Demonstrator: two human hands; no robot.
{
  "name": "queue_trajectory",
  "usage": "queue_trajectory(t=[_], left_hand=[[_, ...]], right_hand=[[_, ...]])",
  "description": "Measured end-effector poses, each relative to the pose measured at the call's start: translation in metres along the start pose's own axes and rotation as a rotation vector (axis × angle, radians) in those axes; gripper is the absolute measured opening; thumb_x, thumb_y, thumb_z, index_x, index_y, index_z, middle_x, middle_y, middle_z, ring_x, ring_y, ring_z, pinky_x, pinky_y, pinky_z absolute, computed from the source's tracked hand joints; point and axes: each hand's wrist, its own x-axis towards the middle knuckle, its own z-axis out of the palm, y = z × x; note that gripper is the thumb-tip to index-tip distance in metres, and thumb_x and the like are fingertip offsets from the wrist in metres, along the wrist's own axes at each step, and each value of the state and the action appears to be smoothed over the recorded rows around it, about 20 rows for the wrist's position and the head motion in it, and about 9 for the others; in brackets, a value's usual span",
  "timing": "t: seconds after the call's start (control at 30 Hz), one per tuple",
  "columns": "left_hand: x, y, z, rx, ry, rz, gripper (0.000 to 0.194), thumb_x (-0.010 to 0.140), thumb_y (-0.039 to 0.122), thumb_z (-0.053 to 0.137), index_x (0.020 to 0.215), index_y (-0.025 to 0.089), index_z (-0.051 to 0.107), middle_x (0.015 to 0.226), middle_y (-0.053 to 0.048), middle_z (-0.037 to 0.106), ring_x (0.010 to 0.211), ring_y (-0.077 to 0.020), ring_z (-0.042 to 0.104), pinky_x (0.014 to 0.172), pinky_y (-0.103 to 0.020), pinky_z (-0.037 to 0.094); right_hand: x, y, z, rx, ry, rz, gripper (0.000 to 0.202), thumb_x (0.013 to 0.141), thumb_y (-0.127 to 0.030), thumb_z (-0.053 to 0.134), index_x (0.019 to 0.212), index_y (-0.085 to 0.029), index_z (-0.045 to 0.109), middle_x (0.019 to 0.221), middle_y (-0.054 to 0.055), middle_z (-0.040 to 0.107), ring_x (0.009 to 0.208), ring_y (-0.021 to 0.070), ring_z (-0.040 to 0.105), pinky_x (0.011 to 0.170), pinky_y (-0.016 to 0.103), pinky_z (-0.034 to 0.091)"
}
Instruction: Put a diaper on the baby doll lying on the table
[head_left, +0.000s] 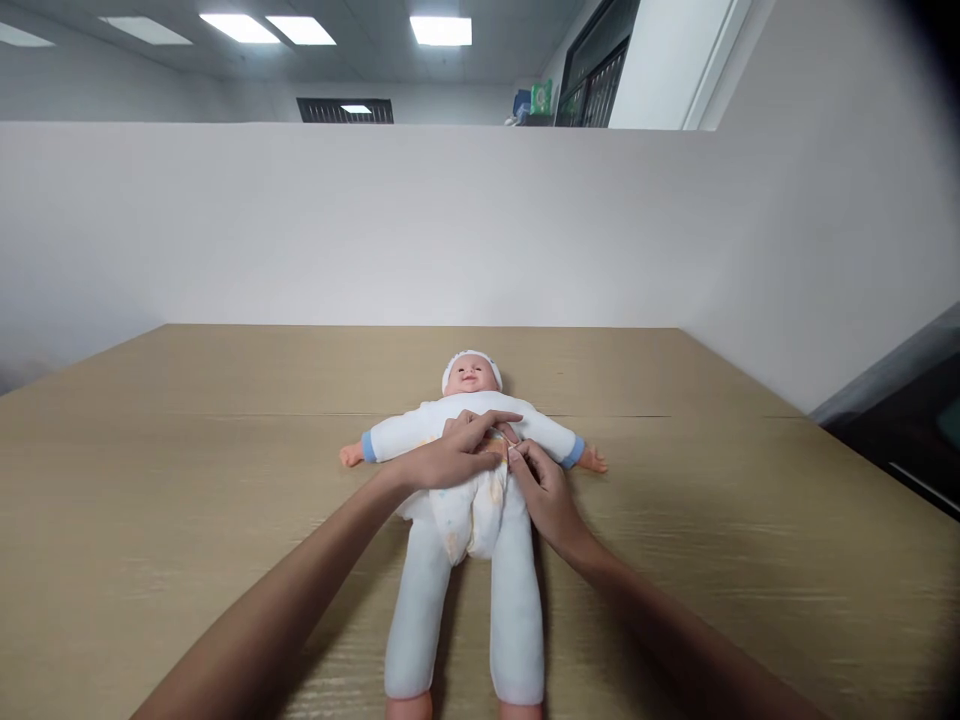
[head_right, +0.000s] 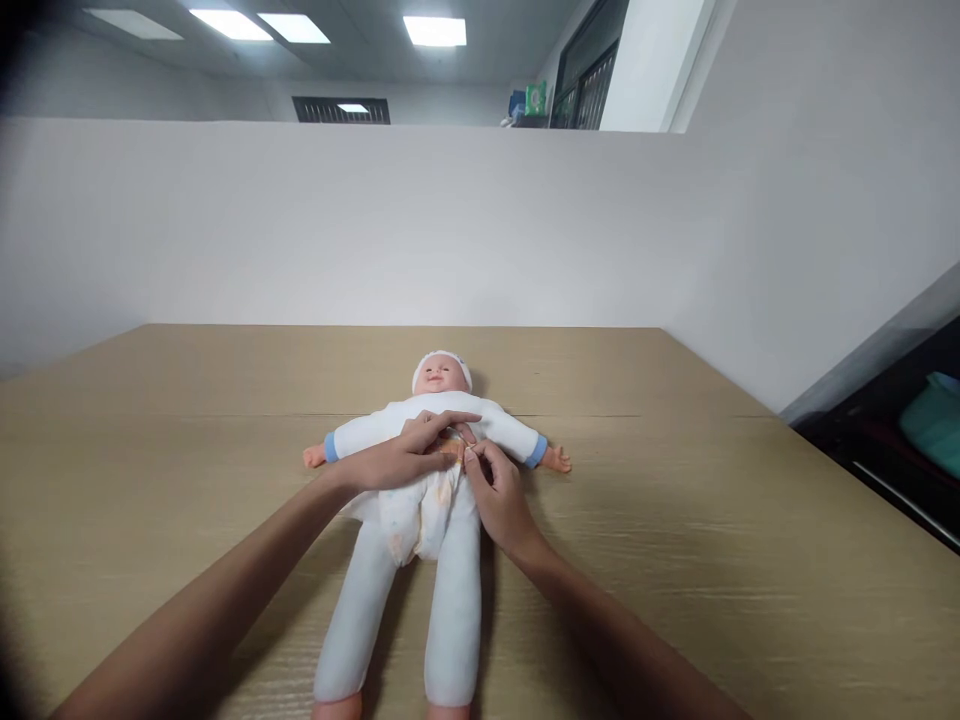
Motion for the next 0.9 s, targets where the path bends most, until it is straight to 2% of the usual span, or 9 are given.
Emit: queue_trajectory(t=[0.1,0.2,0.27,0.33,0.4,0.5,0.63,0.77,0.9], left_hand=[[0.000,0.002,0.000,-0.054,0.022,0.000,0.052,0.093,0.035,0.065,0.146,0.037,0.060,0.109,-0.007,0.062,0.111,-0.0311,0.055,0.102,-0.048,0.045],[-0.003,0.002,0.002,-0.210,0.066,0.044,0.045,0.096,0.035,0.061,0.140,0.034,0.063,0.120,-0.007,0.064,0.115,-0.0285,0.056,0.103,-0.043,0.046],[-0.009,-0.003,0.003,-0.336,0.197,0.096,0.039,0.099,0.033,0.055,0.136,0.031,0.064,0.129,-0.006,0.064,0.115,-0.0256,0.057,0.102,-0.038,0.046],[-0.020,-0.015,0.002,-0.399,0.408,0.124,0.031,0.102,0.033,0.050,0.128,0.028,0.065,0.130,-0.005,0.064,0.114,-0.0240,0.058,0.102,-0.036,0.045],[-0.037,-0.036,0.001,-0.368,0.603,0.114,0.026,0.104,0.037,0.047,0.116,0.024,0.066,0.124,-0.006,0.065,0.111,-0.0233,0.058,0.101,-0.035,0.045],[-0.073,-0.072,0.000,-0.211,0.731,0.088,0.027,0.106,0.041,0.045,0.106,0.022,0.064,0.110,-0.005,0.067,0.102,-0.0227,0.060,0.095,-0.035,0.045],[-0.117,-0.108,0.000,0.100,0.618,0.004,0.028,0.108,0.042,0.044,0.102,0.022,0.062,0.101,-0.005,0.067,0.096,-0.0241,0.059,0.089,-0.037,0.045],[-0.131,-0.117,0.003,0.366,0.527,-0.085,0.024,0.103,0.045,0.052,0.098,0.022,0.059,0.101,-0.006,0.067,0.097,-0.0272,0.058,0.089,-0.041,0.044],[-0.125,-0.115,0.009,0.477,0.505,-0.141,0.027,0.094,0.047,0.061,0.086,0.022,0.055,0.098,-0.008,0.065,0.099,-0.0301,0.058,0.087,-0.042,0.044]], right_hand=[[0.000,-0.001,0.000,-0.052,0.015,-0.020,0.028,0.102,-0.043,0.057,0.084,-0.024,0.050,0.079,-0.003,0.048,0.073,0.0170,0.045,0.069,0.031,0.038],[0.002,0.004,-0.001,-0.007,0.009,-0.002,0.024,0.100,-0.044,0.061,0.091,-0.025,0.049,0.080,-0.005,0.044,0.071,0.0165,0.043,0.067,0.030,0.038],[0.003,0.010,-0.002,0.027,-0.007,0.003,0.023,0.100,-0.044,0.063,0.095,-0.025,0.050,0.081,-0.005,0.046,0.072,0.0167,0.045,0.068,0.030,0.040],[0.004,0.014,-0.003,0.049,-0.010,0.005,0.023,0.100,-0.045,0.064,0.098,-0.026,0.051,0.083,-0.004,0.049,0.074,0.0171,0.048,0.069,0.030,0.041],[0.005,0.017,-0.004,0.072,-0.001,0.015,0.024,0.099,-0.046,0.065,0.101,-0.026,0.052,0.086,-0.003,0.053,0.076,0.0177,0.051,0.070,0.030,0.043],[0.004,0.015,-0.008,0.092,0.007,0.016,0.025,0.097,-0.046,0.067,0.104,-0.026,0.053,0.089,-0.002,0.057,0.082,0.0191,0.058,0.075,0.031,0.047],[0.004,0.001,-0.016,-0.021,0.066,-0.065,0.020,0.102,-0.044,0.059,0.101,-0.025,0.055,0.089,0.000,0.059,0.083,0.0205,0.060,0.076,0.033,0.049],[0.008,-0.039,-0.016,-0.321,0.067,-0.308,0.010,0.102,-0.034,0.058,0.098,-0.025,0.059,0.090,0.002,0.061,0.081,0.0217,0.058,0.078,0.037,0.047],[0.016,-0.084,0.004,-0.418,-0.360,-0.513,0.011,0.101,-0.024,0.057,0.107,-0.025,0.067,0.106,0.005,0.071,0.105,0.0260,0.063,0.097,0.043,0.049]])
